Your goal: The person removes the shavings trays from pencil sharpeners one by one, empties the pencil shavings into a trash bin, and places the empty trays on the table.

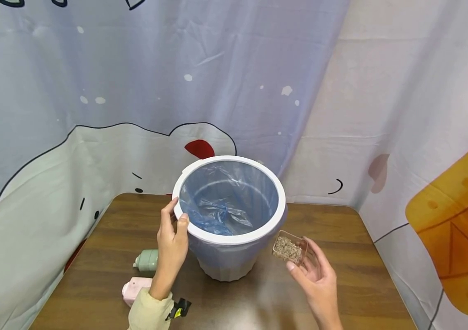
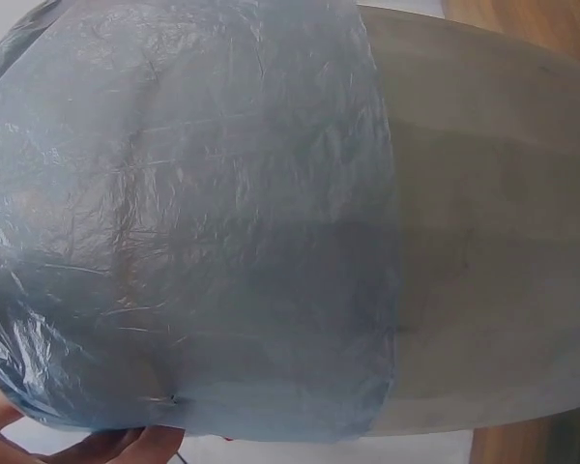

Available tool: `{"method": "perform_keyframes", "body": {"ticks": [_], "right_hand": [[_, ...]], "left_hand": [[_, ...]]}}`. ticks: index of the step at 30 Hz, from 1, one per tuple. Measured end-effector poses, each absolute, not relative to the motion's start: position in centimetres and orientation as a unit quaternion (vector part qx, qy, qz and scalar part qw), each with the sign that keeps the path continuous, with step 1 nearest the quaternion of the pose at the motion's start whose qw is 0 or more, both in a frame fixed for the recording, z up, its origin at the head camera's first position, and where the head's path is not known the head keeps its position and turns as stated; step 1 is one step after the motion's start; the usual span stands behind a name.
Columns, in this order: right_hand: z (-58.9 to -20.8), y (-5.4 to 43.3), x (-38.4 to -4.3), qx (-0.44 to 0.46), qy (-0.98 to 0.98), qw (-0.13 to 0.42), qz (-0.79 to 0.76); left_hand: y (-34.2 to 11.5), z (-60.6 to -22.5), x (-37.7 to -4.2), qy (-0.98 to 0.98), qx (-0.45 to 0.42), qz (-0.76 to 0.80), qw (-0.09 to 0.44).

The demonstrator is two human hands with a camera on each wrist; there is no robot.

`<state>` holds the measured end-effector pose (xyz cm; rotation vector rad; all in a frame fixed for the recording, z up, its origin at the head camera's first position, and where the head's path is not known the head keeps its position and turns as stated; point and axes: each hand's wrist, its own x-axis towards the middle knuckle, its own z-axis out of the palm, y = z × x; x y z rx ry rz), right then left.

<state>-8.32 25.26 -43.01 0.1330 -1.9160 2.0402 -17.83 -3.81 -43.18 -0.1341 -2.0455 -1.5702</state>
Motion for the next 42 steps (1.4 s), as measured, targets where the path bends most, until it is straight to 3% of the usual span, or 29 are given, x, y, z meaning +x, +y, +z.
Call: {"method": "perform_keyframes", "body": {"ticks": [9, 42], "right_hand": [[-42.6, 25.1, -8.8, 0.094, -0.652, 0.184, 0.729], [-41.6, 24.9, -9.0, 0.074, -0.661, 0.187, 0.723]], "left_hand": [[-3.9, -43.1, -17.8, -0.763, -0.046, -0.586, 0.269], [-3.7, -43.2, -17.8, -0.760, -0.045, -0.590, 0.268]]}}
